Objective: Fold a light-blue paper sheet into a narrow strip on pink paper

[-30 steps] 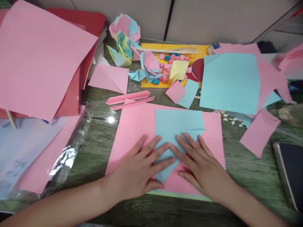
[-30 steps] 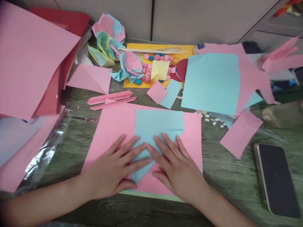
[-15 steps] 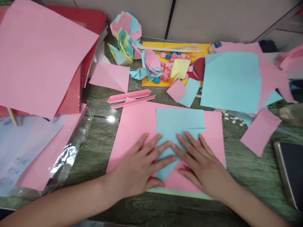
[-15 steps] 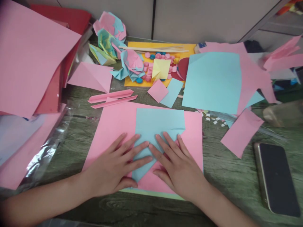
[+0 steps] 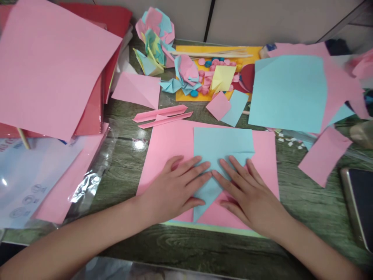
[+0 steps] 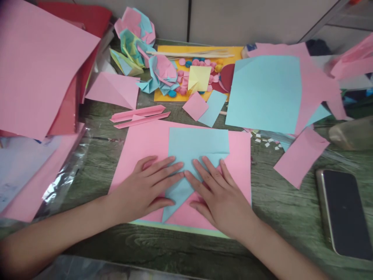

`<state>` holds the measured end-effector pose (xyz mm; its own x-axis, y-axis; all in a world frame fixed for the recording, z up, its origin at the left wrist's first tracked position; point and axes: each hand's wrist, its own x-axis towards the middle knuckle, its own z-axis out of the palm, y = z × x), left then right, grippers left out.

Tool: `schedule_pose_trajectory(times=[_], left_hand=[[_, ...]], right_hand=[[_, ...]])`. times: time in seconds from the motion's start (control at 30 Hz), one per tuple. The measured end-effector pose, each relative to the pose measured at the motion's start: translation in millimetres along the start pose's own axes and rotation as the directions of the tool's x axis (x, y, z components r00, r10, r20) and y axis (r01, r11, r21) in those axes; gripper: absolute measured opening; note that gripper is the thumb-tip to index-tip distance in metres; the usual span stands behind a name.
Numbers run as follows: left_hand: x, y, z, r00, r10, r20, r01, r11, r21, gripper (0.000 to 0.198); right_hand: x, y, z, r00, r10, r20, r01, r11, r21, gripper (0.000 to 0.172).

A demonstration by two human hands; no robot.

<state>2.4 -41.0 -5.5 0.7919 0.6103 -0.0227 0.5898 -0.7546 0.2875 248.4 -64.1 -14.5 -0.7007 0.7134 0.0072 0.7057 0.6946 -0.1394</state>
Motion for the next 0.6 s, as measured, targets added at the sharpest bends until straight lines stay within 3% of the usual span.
schedule_pose_trajectory(times=[0.33, 0.6], left_hand=[[-3.3, 1.8, -0.1, 0.997, -0.007, 0.073, 0.003, 0.998, 0.058, 0.069], [-5.4, 5.1, 1.4, 0.996, -0.003, 0.085, -0.006, 0.994, 0.108, 0.068]], right_hand=[[0.8, 0.5, -0.5, 1.000, -0.004, -0.008, 0.004, 1.000, -0.010, 0.064], [0.7, 0.7, -0.2, 1.000, -0.008, -0.007, 0.008, 1.000, -0.017, 0.064]])
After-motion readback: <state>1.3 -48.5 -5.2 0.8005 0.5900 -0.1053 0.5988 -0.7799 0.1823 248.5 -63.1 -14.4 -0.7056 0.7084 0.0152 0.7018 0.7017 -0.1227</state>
